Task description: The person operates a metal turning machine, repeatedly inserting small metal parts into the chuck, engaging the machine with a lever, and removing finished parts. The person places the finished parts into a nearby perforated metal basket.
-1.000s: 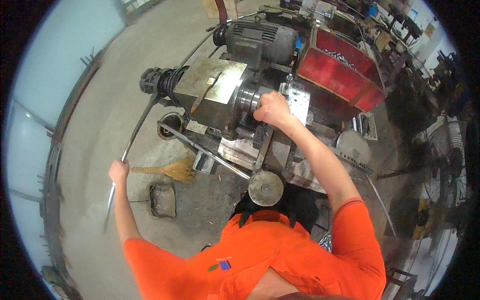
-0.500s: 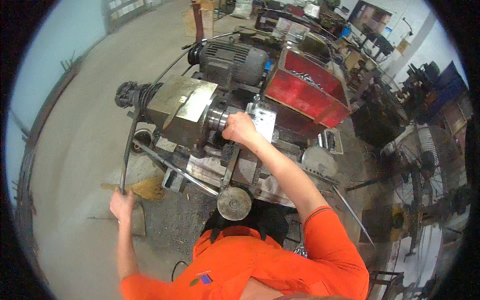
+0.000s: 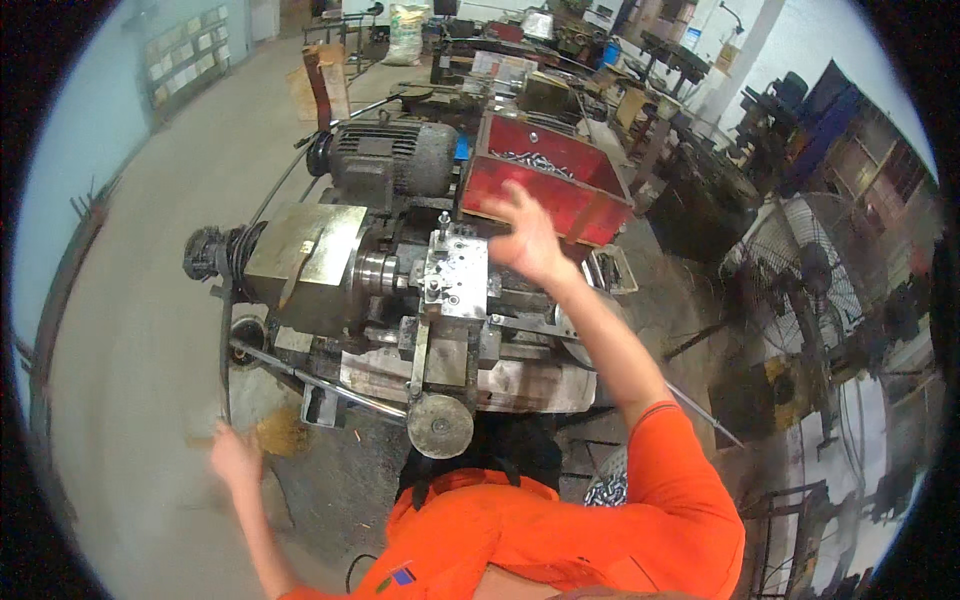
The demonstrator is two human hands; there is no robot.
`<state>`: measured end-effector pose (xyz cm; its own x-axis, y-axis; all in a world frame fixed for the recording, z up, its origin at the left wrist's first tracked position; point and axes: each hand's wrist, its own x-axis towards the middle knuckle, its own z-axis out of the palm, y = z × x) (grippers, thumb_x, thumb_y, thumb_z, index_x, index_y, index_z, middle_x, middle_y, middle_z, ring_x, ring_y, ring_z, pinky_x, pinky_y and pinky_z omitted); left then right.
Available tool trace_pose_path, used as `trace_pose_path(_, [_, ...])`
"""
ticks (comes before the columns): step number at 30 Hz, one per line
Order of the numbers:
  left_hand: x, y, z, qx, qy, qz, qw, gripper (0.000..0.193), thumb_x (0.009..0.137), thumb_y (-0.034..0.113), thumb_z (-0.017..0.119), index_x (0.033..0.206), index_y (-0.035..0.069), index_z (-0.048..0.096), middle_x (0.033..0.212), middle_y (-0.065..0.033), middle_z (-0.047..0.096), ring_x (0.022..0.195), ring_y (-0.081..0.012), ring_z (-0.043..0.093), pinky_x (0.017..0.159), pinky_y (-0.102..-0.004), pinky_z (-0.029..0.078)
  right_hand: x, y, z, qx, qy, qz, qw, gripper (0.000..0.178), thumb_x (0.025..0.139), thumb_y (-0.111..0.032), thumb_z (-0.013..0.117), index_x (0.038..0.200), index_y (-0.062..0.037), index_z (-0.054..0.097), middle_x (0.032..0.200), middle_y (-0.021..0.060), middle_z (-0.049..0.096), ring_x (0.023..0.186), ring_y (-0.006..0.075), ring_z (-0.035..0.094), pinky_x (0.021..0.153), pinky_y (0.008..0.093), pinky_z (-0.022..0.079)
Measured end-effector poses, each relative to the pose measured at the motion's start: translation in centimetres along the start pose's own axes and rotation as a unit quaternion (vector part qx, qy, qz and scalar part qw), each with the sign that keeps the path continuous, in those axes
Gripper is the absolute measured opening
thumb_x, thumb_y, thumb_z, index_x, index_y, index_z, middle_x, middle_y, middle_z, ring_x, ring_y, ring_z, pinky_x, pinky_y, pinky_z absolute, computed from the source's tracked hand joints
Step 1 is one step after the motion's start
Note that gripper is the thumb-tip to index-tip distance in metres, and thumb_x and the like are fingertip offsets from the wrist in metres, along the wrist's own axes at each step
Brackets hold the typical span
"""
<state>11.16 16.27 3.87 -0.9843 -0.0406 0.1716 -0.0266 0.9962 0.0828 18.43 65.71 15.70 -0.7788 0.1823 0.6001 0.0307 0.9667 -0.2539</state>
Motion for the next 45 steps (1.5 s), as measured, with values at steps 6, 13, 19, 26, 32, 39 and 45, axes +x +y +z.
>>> trace_pose_path(6, [-0.3, 5.5, -2.3, -0.210, -0.045, 0.264, 0.940, 0.034, 0.081, 0.018, 0.063, 0.109, 0.000, 0.059, 0.097, -0.0196, 0.064, 0.091, -0.0334, 0.061, 0.080, -0.0412, 0.047, -11.6, 2.5, -0.4, 0.172, -0.028, 0.120, 0.977, 0.043, 0.054, -0.017, 0.065, 0.095, -0.0068, 0.067, 0.127, 0.0196, 0.049, 0.105, 0.0359, 0.056, 0.088, 0.0376, 0.046])
trace_pose_path(13, [2.7, 15.6, 6.4, -0.441, -0.274, 0.307, 0.798, 0.029, 0.085, 0.019, 0.063, 0.101, -0.004, 0.061, 0.088, -0.0134, 0.066, 0.078, -0.0173, 0.061, 0.073, -0.0287, 0.047, -29.2, 9.7, -8.6, 0.058, 0.011, 0.336, 0.940, 0.038, 0.060, -0.014, 0.062, 0.096, -0.0048, 0.067, 0.111, 0.0174, 0.060, 0.091, 0.0287, 0.062, 0.076, 0.0360, 0.050])
trace_pose_path(19, [3.1, 17.9, 9.8, -0.211, -0.267, 0.357, 0.870, 0.022, 0.084, 0.023, 0.061, 0.094, 0.003, 0.061, 0.065, -0.0067, 0.059, 0.057, -0.0136, 0.051, 0.057, -0.0312, 0.042, -50.4, 12.2, -13.5, -0.152, -0.101, 0.501, 0.846, 0.029, 0.062, -0.024, 0.061, 0.085, -0.0085, 0.070, 0.090, 0.0170, 0.066, 0.083, 0.0343, 0.063, 0.078, 0.0382, 0.051])
trace_pose_path(26, [4.6, 16.8, 11.8, -0.202, -0.221, 0.347, 0.889, 0.026, 0.085, 0.024, 0.061, 0.092, -0.001, 0.064, 0.081, -0.0121, 0.067, 0.074, -0.0207, 0.063, 0.070, -0.0336, 0.047, -52.7, 9.5, -9.1, -0.156, -0.303, 0.660, 0.670, 0.034, 0.072, -0.027, 0.053, 0.093, -0.0036, 0.066, 0.105, 0.0208, 0.062, 0.102, 0.0321, 0.059, 0.088, 0.0378, 0.047])
trace_pose_path(32, [3.4, 17.5, 10.2, -0.224, -0.202, 0.352, 0.886, 0.023, 0.086, 0.023, 0.060, 0.090, 0.001, 0.063, 0.075, -0.0114, 0.064, 0.069, -0.0187, 0.059, 0.067, -0.0324, 0.046, -55.0, 11.8, -3.5, -0.152, -0.385, 0.655, 0.632, 0.042, 0.071, -0.034, 0.057, 0.099, -0.0037, 0.066, 0.112, 0.0172, 0.061, 0.102, 0.0289, 0.060, 0.089, 0.0354, 0.047])
trace_pose_path(39, [4.2, 17.1, 11.2, -0.208, -0.211, 0.360, 0.884, 0.024, 0.085, 0.023, 0.059, 0.090, 0.000, 0.062, 0.073, -0.0123, 0.063, 0.065, -0.0184, 0.057, 0.065, -0.0320, 0.045, -55.8, 11.4, -3.2, -0.166, -0.331, 0.691, 0.620, 0.038, 0.072, -0.033, 0.058, 0.099, -0.0093, 0.068, 0.108, 0.0139, 0.063, 0.104, 0.0282, 0.059, 0.088, 0.0344, 0.047])
trace_pose_path(45, [3.1, 17.5, 9.5, -0.316, -0.251, 0.356, 0.843, 0.019, 0.088, 0.017, 0.058, 0.093, -0.001, 0.062, 0.071, -0.0038, 0.060, 0.064, -0.0093, 0.053, 0.059, -0.0260, 0.043, -57.1, 11.7, -5.1, -0.095, -0.151, 0.520, 0.835, 0.020, 0.064, -0.023, 0.066, 0.077, -0.0079, 0.068, 0.092, 0.0146, 0.065, 0.086, 0.0293, 0.062, 0.075, 0.0362, 0.050])
